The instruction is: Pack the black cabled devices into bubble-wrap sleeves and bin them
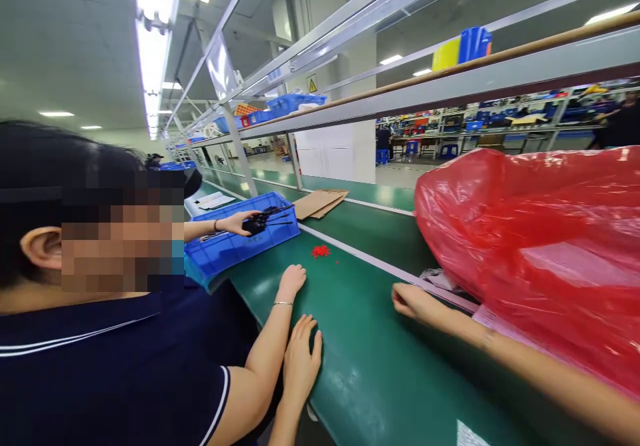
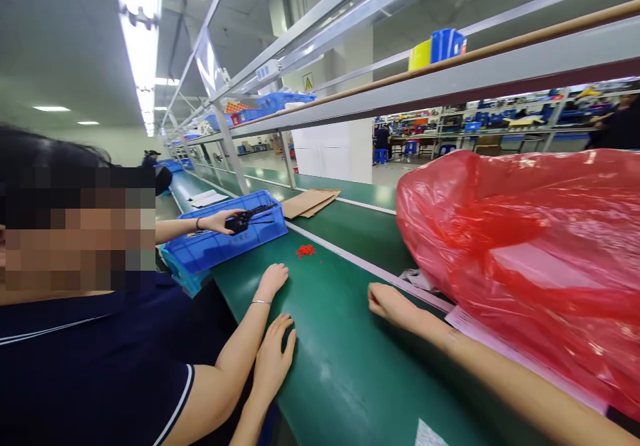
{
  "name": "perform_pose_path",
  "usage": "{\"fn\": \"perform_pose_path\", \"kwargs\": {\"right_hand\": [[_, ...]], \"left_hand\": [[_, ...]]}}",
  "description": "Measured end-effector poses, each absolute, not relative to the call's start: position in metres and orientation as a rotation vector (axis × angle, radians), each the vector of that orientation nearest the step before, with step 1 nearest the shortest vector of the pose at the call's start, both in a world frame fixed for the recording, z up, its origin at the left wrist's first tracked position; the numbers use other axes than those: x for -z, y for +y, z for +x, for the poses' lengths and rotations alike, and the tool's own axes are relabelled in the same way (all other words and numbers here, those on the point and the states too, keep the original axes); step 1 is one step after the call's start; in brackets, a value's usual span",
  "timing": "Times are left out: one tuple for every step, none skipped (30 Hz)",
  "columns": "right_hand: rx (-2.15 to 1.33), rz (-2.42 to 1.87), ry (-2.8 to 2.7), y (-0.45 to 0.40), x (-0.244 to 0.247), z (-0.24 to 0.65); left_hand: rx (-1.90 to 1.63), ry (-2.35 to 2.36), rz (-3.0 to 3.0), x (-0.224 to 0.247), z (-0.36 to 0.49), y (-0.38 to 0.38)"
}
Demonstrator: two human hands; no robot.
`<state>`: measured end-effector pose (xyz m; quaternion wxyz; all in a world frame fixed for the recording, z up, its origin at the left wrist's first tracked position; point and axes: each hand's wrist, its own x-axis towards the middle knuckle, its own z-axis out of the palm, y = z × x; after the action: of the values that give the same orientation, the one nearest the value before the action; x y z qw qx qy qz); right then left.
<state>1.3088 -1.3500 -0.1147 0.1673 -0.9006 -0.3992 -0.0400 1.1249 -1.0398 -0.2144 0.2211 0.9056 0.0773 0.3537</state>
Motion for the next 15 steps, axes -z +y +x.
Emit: {"fn": "perform_pose_path", "kwargs": {"right_hand": [[0.099, -2.568, -1.151, -1.309, 0.108, 1.328], [0.095, -2.577, -1.153, -1.271, 0.103, 1.346], [0.1, -2.585, -1.147, -1.236, 0.098, 1.361], [0.111, -2.591, -1.139, -1.206, 0.094, 1.374], [0.127, -2.596, -1.128, -1.181, 0.091, 1.385], [0.145, -2.597, -1.118, -1.161, 0.087, 1.393], [0.162, -2.597, -1.111, -1.147, 0.085, 1.398], [0.176, -2.594, -1.106, -1.138, 0.082, 1.401], [0.187, -2.59, -1.105, -1.132, 0.079, 1.402], [0.196, -2.585, -1.105, -1.131, 0.076, 1.402], [0.202, -2.58, -1.108, -1.134, 0.072, 1.399], [0.207, -2.575, -1.113, -1.14, 0.069, 1.395], [0.211, -2.569, -1.119, -1.149, 0.065, 1.39], [0.211, -2.564, -1.126, -1.161, 0.062, 1.383], [0.207, -2.559, -1.133, -1.177, 0.058, 1.375]], "left_hand": [[-0.983, 0.145, 2.557, 0.216, 1.129, -1.033], [-0.968, 0.047, 2.652, 0.214, 1.137, -1.024], [-0.933, -0.063, 2.768, 0.21, 1.151, -1.012], [-0.878, -0.174, 2.892, 0.202, 1.169, -0.999], [-0.82, -0.256, 2.99, 0.191, 1.19, -0.984], [-0.798, -0.289, 3.043, 0.179, 1.213, -0.97], [-0.784, -0.314, 3.085, 0.167, 1.236, -0.958], [-0.773, -0.339, 3.119, 0.156, 1.257, -0.948], [-0.753, -0.377, 3.156, 0.147, 1.274, -0.942], [-0.721, -0.426, 3.197, 0.142, 1.289, -0.939], [-0.684, -0.481, 3.237, 0.139, 1.299, -0.939], [-0.644, -0.538, 3.278, 0.139, 1.306, -0.942], [-0.608, -0.595, 3.316, 0.14, 1.31, -0.946], [-0.581, -0.649, 3.352, 0.142, 1.311, -0.951], [-0.569, -0.701, 3.382, 0.143, 1.311, -0.956]]}}
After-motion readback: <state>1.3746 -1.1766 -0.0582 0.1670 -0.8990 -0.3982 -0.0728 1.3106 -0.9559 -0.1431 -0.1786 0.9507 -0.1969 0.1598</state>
